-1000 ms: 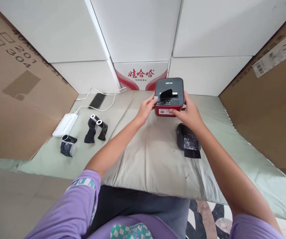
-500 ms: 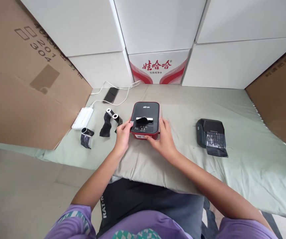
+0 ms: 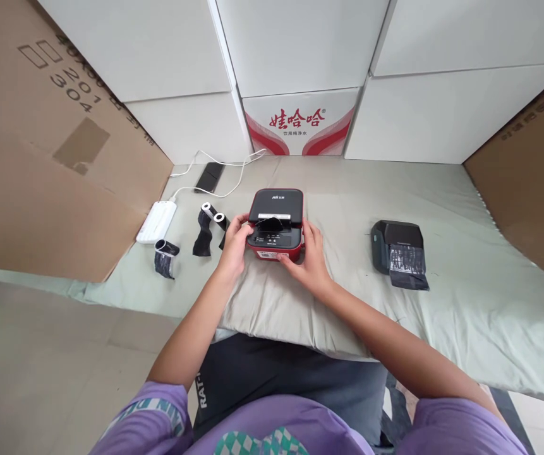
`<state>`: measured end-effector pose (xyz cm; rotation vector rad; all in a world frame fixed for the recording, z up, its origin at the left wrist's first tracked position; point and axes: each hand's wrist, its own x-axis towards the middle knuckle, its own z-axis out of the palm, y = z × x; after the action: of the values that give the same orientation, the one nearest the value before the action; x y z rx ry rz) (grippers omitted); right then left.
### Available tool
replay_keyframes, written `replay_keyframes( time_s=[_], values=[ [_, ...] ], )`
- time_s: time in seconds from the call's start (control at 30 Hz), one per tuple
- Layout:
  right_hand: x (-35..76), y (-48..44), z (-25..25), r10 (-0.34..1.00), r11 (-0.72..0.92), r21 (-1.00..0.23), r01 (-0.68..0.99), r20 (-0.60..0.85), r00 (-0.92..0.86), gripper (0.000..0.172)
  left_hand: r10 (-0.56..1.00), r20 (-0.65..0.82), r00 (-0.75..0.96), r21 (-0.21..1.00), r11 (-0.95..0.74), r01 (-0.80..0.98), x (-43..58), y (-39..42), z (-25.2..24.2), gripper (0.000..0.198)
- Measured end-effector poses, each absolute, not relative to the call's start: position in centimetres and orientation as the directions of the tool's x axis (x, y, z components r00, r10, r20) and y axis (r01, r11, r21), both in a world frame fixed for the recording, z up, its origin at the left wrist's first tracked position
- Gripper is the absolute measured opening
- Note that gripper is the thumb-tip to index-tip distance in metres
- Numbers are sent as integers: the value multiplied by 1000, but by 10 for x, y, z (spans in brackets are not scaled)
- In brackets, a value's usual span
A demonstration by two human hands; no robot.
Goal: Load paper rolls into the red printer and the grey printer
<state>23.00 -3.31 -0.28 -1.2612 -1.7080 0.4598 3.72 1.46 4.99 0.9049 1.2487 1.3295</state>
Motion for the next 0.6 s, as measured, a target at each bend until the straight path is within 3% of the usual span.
replay_keyframes(
  time_s=[0.23, 0.37, 0.47, 0.6],
  values=[
    [231, -31, -6, 888, 406, -749, 525, 459, -31, 95, 993, -91, -78, 985, 78, -157, 26, 16, 40, 34],
    [231, -30, -6, 894, 401, -768, 500, 448, -28, 92, 987, 142, -77, 981, -130, 145, 18, 26, 54, 30],
    [231, -29, -6, 896, 396, -772, 497, 444, -24, 92, 948, 253, 191, 849, -312, 427, 17, 49, 78, 24],
    [231, -29, -7, 901, 389, -783, 485, 434, -21, 93, 836, 66, 544, 693, -431, 578, 29, 88, 101, 12]
  ],
)
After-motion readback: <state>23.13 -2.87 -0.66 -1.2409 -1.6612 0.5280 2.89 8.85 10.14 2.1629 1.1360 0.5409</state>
